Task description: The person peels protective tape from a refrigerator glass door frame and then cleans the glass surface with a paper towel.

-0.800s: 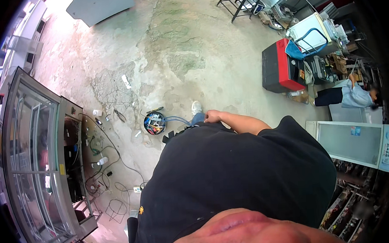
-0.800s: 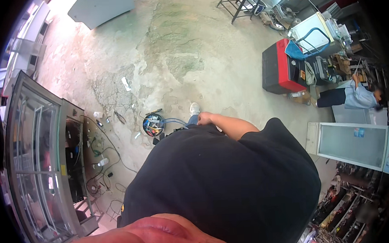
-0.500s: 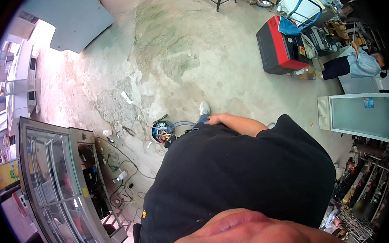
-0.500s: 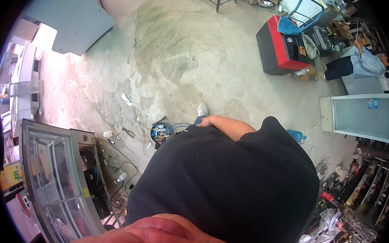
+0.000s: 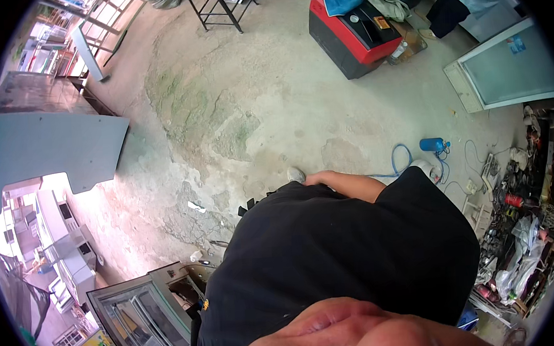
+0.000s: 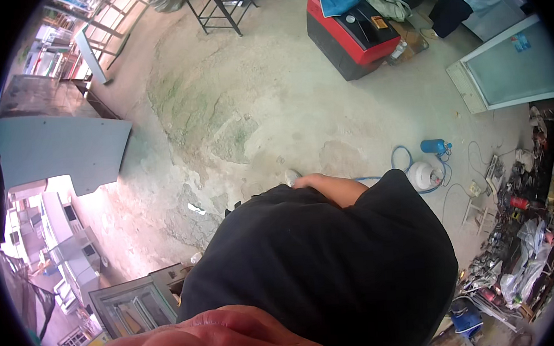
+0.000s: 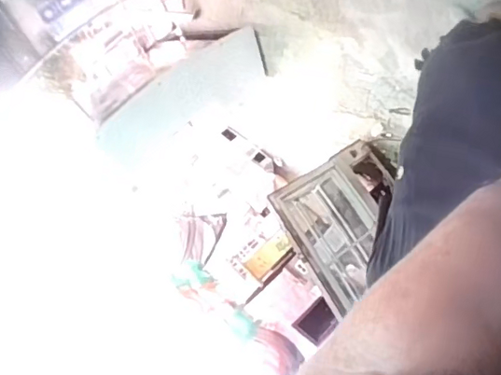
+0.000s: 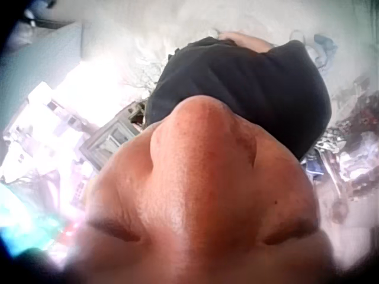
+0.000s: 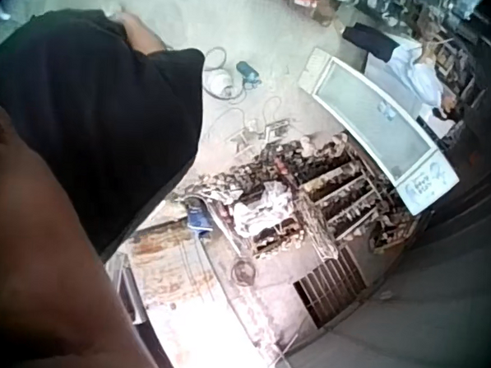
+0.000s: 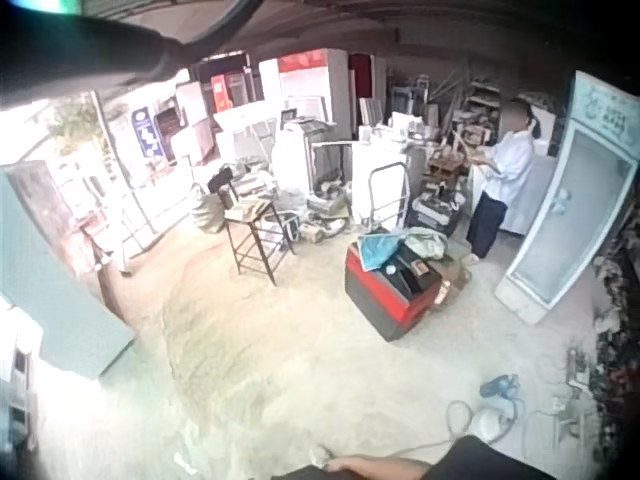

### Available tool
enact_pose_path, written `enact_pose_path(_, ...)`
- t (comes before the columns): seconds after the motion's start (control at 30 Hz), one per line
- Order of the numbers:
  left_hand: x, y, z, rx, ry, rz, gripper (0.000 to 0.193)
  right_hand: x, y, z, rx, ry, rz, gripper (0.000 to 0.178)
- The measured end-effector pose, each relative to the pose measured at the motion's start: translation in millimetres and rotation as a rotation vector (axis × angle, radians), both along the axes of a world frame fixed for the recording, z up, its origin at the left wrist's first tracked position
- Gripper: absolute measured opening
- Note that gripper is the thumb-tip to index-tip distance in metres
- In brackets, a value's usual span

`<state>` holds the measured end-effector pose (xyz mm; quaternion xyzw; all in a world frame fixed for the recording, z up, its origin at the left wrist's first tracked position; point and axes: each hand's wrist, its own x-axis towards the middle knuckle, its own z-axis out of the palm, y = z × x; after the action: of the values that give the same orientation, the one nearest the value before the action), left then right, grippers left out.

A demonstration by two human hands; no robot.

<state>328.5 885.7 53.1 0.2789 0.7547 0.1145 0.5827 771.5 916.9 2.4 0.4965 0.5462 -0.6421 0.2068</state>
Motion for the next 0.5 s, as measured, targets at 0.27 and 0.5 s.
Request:
enact_pose_path(0.27, 127, 180, 5, 0.024, -0.071, -0.724, 0.042, 87, -103, -16, -0.055, 0.072, -1.030, 0.035)
enact_pose_path(0.5, 208, 311, -29, -0.138, -0.004, -1.309, 0.042, 75, -248, -56, 0.549, -0.736, -0.694, 0.031)
